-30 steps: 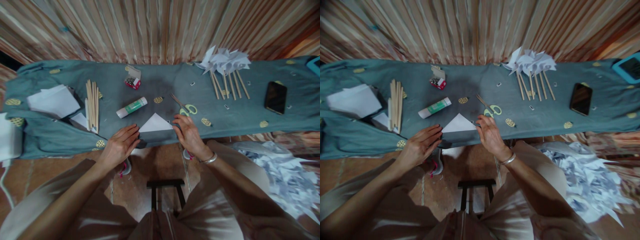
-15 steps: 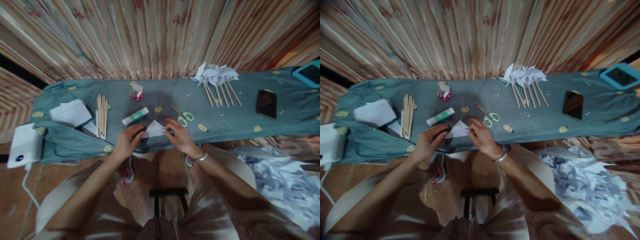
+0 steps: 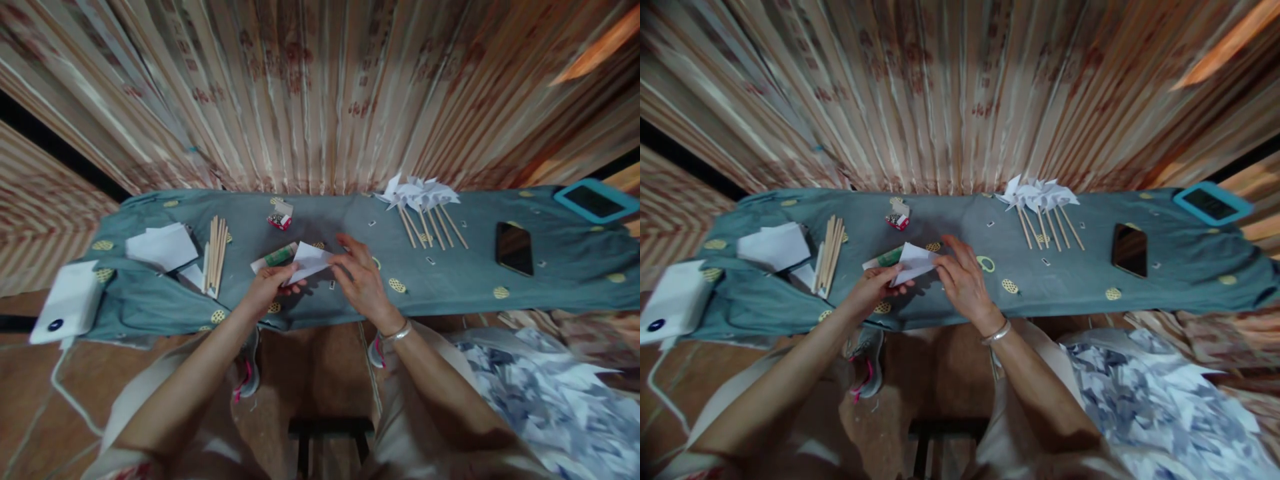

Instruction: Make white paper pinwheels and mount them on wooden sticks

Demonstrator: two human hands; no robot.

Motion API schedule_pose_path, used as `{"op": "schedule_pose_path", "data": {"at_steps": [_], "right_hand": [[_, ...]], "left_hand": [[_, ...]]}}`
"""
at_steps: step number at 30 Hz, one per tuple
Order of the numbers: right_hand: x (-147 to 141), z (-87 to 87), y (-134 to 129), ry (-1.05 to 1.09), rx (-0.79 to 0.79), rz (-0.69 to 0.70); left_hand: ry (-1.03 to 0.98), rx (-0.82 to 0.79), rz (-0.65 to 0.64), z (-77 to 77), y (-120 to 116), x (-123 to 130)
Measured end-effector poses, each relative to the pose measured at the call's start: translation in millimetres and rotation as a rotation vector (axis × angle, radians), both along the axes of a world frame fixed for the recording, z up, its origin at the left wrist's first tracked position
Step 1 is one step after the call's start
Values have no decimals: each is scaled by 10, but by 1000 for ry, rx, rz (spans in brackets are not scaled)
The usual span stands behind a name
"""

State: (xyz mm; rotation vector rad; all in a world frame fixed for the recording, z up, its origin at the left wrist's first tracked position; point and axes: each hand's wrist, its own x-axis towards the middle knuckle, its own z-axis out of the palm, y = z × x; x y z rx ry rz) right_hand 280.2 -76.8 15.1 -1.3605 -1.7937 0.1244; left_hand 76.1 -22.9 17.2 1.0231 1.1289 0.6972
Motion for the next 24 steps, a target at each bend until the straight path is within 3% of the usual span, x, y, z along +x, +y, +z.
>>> {"op": "schedule_pose_path", "data": {"at_steps": [6,10,14,19,24], "right_hand": [[42,39,-14,21,32,-21],[72,41,-14,177,-8,-64],[74,13,30,636,-242,-127],[-32,-12,81,1055,-679,51],[-117,-45,92,1191,-733,31]], "left_hand": [[-43,-45,-3,32,11,85],[-14,56,48,48,8,160],[17,237,156,58,51,209],[74,338,186,89,78,259],[-34,274,220,131,36,311]]}}
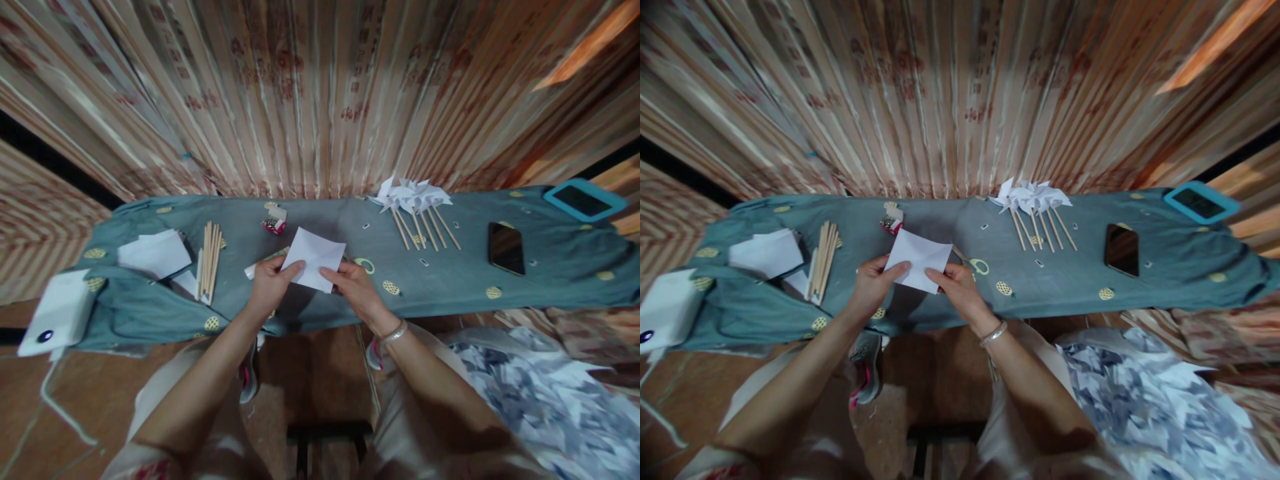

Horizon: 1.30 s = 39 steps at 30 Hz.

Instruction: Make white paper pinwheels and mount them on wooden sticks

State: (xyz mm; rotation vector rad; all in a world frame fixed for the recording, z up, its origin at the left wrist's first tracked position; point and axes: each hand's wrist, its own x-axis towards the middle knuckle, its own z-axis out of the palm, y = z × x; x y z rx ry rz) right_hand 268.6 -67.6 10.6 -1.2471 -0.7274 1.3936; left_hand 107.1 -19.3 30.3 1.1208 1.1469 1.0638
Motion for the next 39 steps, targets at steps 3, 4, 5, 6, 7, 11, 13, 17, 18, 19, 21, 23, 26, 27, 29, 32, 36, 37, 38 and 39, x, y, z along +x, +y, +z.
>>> {"op": "schedule_pose_path", "data": {"at_steps": [3,4,5,6,7,11,13,17,18,19,21,23,26,27,29,32,36,37,38,39], "right_hand": [[-24,-18,-1,50,44,-13],[-32,-26,0,57,57,-18],[-38,-33,3,55,66,-18],[-38,-41,8,43,71,-14],[-28,-46,18,19,72,-8],[176,-21,86,-271,98,-36],[355,22,111,-650,130,-90],[609,100,87,-1456,-2,54],[627,109,72,-1550,-41,128],[628,115,57,-1608,-67,192],[603,118,34,-1672,-99,249],[572,115,21,-1710,-125,257],[560,103,20,-1745,-144,318],[567,97,24,-1749,-137,342],[595,85,36,-1734,-117,359],[643,62,61,-1568,-86,280],[616,18,92,-835,-66,98],[577,8,94,-600,-60,71],[525,1,93,-377,-47,56],[462,-4,87,-185,-26,48]], "left_hand": [[-156,-80,-6,-26,-26,31],[-190,-105,-7,-42,-33,41],[-212,-127,-2,-57,-38,50],[-223,-143,6,-71,-41,58],[-228,-153,17,-82,-41,65],[-241,-120,63,-96,2,50],[-224,-84,110,-95,50,14],[-153,6,157,-93,142,-77],[-140,31,157,-90,157,-96],[-130,53,158,-86,170,-111],[-115,91,163,-73,188,-131],[-100,112,174,-57,204,-144],[-77,122,202,-42,225,-158],[-73,126,205,-42,231,-163],[-71,140,206,-44,241,-171],[-70,149,216,-35,255,-182],[-143,129,233,23,279,-191],[-172,115,237,39,286,-194],[-196,99,242,53,293,-198],[-212,83,249,63,301,-203]]}}
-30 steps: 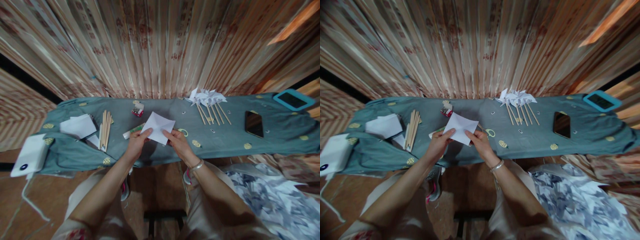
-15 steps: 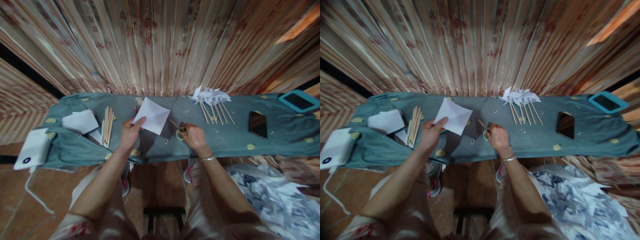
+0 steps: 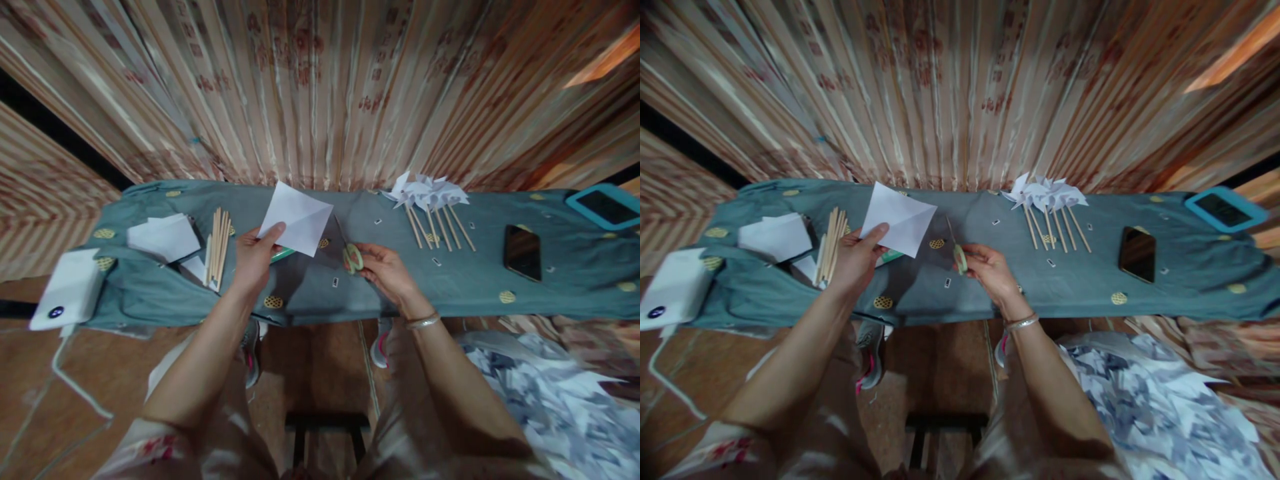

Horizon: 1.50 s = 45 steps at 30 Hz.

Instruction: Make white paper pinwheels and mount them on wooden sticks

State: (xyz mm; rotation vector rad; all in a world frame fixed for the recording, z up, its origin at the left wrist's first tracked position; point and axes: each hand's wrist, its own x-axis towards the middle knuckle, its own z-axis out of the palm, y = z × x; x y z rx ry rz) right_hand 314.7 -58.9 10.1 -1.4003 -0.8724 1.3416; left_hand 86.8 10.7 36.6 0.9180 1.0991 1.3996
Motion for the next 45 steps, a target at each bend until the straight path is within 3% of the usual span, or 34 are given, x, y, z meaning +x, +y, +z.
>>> {"op": "schedule_pose_path", "data": {"at_steps": [2,4,8,14,20,25,29,45], "right_hand": [[-150,-4,-26,287,14,-11],[-302,-4,-68,424,6,39],[-493,-9,-160,524,-96,110],[-512,-16,-219,562,-170,121],[-548,-18,-303,428,-65,110],[-625,-9,-346,250,36,280],[-672,-22,-309,224,17,324],[-717,-91,-282,234,-12,289]], "left_hand": [[-16,-15,9,7,17,-14],[-19,-15,14,0,38,-32],[-13,-8,35,-32,93,-74],[44,-22,71,-70,188,-135],[72,-29,89,-94,244,-208],[72,-48,64,-92,200,-183],[94,-39,33,-119,133,-119],[114,-46,0,-181,91,-99]]}}
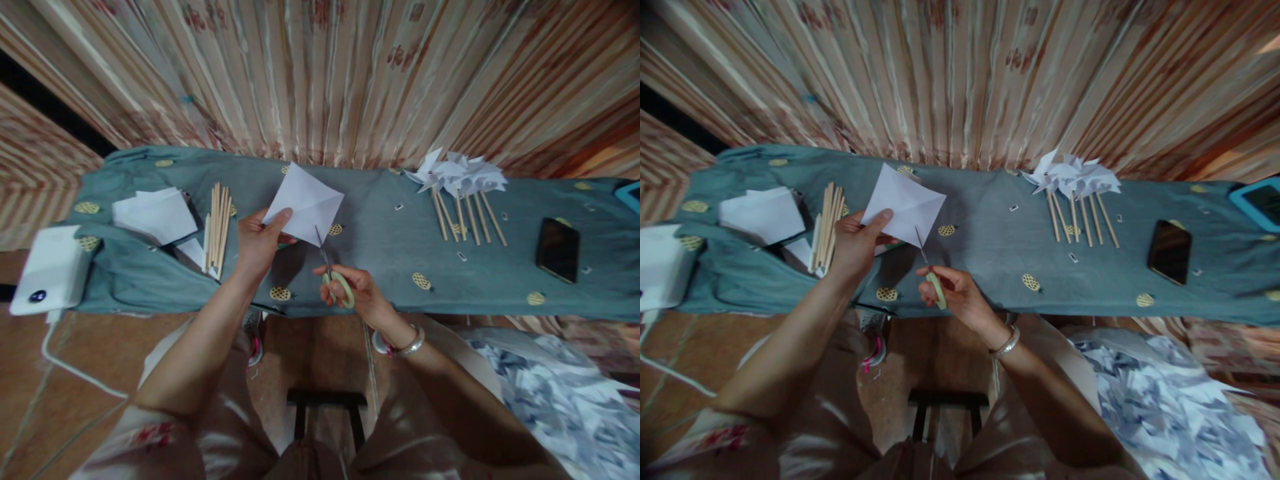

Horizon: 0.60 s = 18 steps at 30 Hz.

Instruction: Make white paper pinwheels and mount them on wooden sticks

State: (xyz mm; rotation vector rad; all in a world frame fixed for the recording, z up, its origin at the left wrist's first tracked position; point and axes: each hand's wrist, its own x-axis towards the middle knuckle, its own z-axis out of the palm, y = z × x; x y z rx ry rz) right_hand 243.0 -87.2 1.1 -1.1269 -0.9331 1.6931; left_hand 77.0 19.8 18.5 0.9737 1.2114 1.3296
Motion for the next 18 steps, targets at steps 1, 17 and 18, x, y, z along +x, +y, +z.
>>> {"op": "schedule_pose_path", "data": {"at_steps": [1,17,18], "right_hand": [[-1,-5,1,-2,0,-4],[7,7,15,-37,36,15],[8,4,16,-37,33,14]], "left_hand": [[1,2,-2,2,-2,1],[7,12,-8,-19,5,7],[7,17,-11,-22,7,5]]}}
